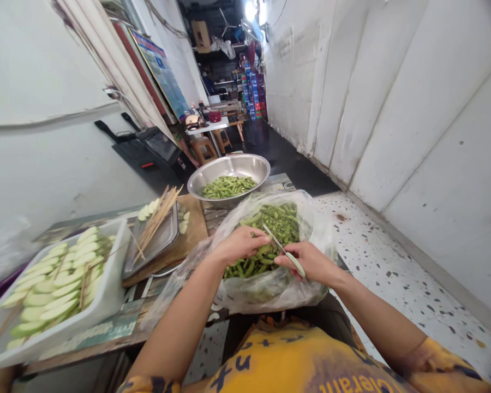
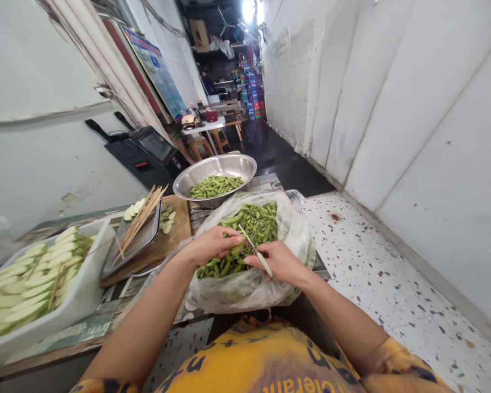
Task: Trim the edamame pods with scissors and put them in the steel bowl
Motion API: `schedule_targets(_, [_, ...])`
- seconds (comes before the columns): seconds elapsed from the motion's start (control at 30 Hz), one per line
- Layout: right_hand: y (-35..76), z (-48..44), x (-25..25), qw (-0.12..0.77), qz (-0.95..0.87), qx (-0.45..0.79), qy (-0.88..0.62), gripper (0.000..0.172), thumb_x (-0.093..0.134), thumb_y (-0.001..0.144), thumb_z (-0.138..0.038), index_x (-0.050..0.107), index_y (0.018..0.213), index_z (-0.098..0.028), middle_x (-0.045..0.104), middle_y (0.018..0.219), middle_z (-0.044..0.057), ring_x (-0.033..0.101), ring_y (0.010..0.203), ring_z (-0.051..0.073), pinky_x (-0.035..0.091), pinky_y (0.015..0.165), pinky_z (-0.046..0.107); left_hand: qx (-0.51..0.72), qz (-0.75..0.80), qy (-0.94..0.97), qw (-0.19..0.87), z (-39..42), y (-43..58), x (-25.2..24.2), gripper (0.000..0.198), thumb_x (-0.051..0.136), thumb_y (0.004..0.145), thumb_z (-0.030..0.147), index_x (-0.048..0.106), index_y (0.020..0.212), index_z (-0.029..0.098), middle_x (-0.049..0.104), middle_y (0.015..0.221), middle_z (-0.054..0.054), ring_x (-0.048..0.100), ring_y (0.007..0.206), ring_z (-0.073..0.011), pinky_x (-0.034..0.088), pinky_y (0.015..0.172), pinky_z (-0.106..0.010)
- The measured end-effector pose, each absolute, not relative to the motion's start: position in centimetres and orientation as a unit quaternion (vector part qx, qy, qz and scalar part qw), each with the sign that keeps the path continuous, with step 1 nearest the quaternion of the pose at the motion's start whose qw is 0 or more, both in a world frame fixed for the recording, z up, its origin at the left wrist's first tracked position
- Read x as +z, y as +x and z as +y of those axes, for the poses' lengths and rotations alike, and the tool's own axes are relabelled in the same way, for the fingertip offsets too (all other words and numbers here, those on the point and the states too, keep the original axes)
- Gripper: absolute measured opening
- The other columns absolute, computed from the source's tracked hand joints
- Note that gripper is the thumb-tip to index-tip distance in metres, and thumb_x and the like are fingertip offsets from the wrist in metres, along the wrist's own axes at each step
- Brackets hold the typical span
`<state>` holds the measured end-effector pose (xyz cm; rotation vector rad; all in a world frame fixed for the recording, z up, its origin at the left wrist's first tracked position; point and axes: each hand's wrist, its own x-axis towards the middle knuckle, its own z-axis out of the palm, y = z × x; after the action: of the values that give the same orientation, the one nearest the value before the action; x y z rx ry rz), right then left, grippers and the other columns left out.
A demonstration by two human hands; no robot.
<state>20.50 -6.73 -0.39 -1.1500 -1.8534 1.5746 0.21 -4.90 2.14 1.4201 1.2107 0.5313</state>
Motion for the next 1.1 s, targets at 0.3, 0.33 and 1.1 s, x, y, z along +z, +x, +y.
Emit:
schedule_targets(0.3, [19.9, -6.9, -0.9, 0.27, -0.558, 0.674, -0.403, 0.042, 0.06, 0.075, -0.059, 0.052, 0.075, -0.017, 0.053, 0.058, -0.003, 0.053, 0.048, 0.011, 0.038, 0.032, 0.018, 0.391, 0.477, 0.445, 0.649, -4.1, 0.2, 1.8, 0.034, 0.074, 0.064, 0.03, 0.06, 0.089, 0.011, 0.058, 0.069, -0.001, 0.031, 0.039, 0.0008, 0.014, 0.037, -0.015])
schedule_targets(0.33, [19.8, -6.9, -1.1, 0.272, -0.55, 0.681, -0.4, 0.042, 0.059, 0.075, -0.059, 0.052, 0.077, -0.017, 0.054, 0.061, -0.002, 0.053, 0.05, 0.011, 0.039, 0.033, 0.018, 0.407, 0.472, 0.439, 0.648, -4.1, 0.3, 1.6, 0.034, 0.074, 0.063, 0.029, 0.058, 0.087, 0.012, 0.061, 0.074, -0.002, 0.032, 0.039, 0.0011, 0.015, 0.037, -0.015])
schedule_targets(1.1, [19.2, -7.1, -1.0, 0.273, -0.575, 0.652, -0.412, 0.041, 0.062, 0.076, -0.053, 0.051, 0.064, -0.016, 0.049, 0.046, -0.005, 0.04, 0.032, 0.005, 0.027, 0.026, 0.015, 0.438, 0.553, 0.672, 0.227, -5.6, 2.5, -0.2, 0.007, 0.064, 0.071, 0.022, 0.061, 0.075, 0.017, 0.064, 0.074, -0.001, 0.057, 0.072, -0.014, 0.043, 0.071, -0.027])
